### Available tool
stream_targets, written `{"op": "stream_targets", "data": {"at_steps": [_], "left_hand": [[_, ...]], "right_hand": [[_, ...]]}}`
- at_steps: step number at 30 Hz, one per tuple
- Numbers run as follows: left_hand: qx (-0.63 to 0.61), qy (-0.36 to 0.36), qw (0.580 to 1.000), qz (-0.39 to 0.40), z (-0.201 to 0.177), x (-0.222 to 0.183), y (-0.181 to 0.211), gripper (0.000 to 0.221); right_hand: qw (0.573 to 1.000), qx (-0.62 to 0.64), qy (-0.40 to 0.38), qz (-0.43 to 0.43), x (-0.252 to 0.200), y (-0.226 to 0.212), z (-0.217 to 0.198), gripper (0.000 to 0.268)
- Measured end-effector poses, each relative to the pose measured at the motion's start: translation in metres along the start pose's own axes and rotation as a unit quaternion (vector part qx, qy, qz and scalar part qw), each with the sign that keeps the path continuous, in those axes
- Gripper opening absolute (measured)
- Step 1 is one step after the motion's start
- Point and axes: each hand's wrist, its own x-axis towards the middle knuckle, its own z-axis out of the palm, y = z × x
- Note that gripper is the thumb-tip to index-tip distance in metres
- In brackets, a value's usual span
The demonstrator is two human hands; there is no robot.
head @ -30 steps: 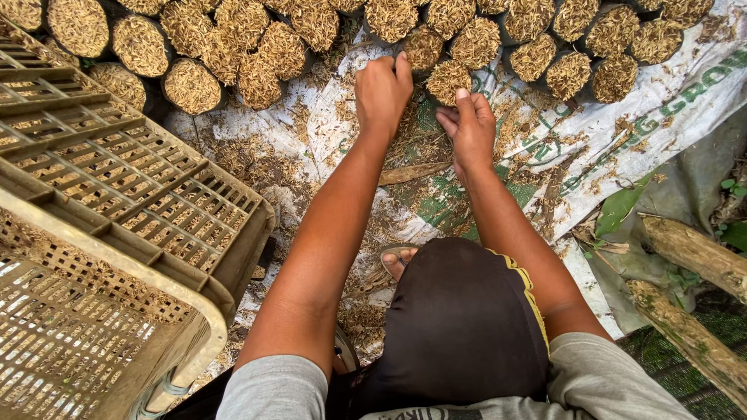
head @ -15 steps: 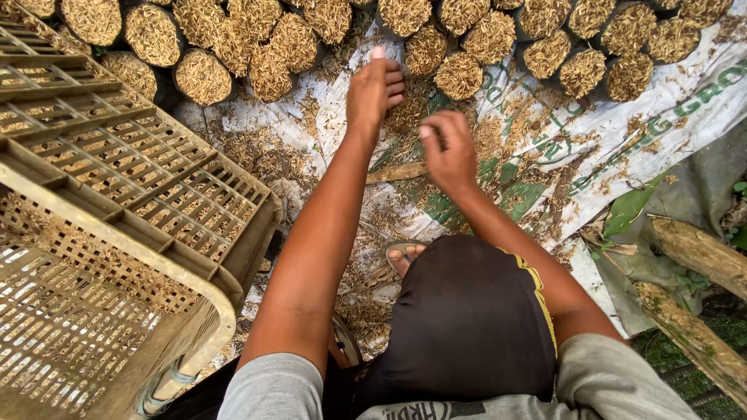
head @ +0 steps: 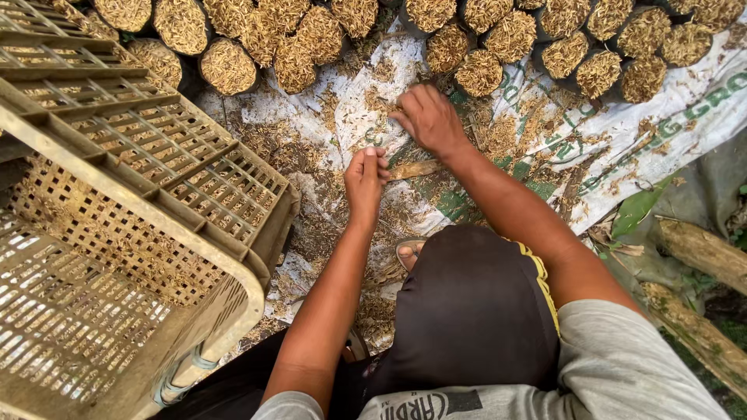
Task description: The person sits on the ground and repeatedly picks up small, round, straw-like pellets from a large pile on a tarp, placing them into a plastic basket. The person handles the pellets by hand, one or two at a time, and continues filling the basket throughout the clip.
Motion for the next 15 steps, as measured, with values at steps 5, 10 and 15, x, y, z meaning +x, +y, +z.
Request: {"op": "stream_targets", "data": {"at_steps": [5, 10, 15], "left_hand": [[0.012, -0.014, 1.0, -0.006, -0.015, -0.002, 0.004, 0.028], [0.015, -0.021, 0.999, 0.021, 0.006, 0.027, 0.024, 0.023], [0.153, -0.048, 0.979, 0.127, 0.073, 0.071, 0.046, 0.032]], "right_hand": [[0.992, 0.106, -0.075, -0.002, 0.003, -0.011, -0.033, 0.04], [0.978, 0.202, 0.017, 0.049, 0.023, 0.0, -0.088, 0.03], [0.983, 0.146, 0.112, -0.023, 0.044, 0.025, -0.102, 0.032]]}}
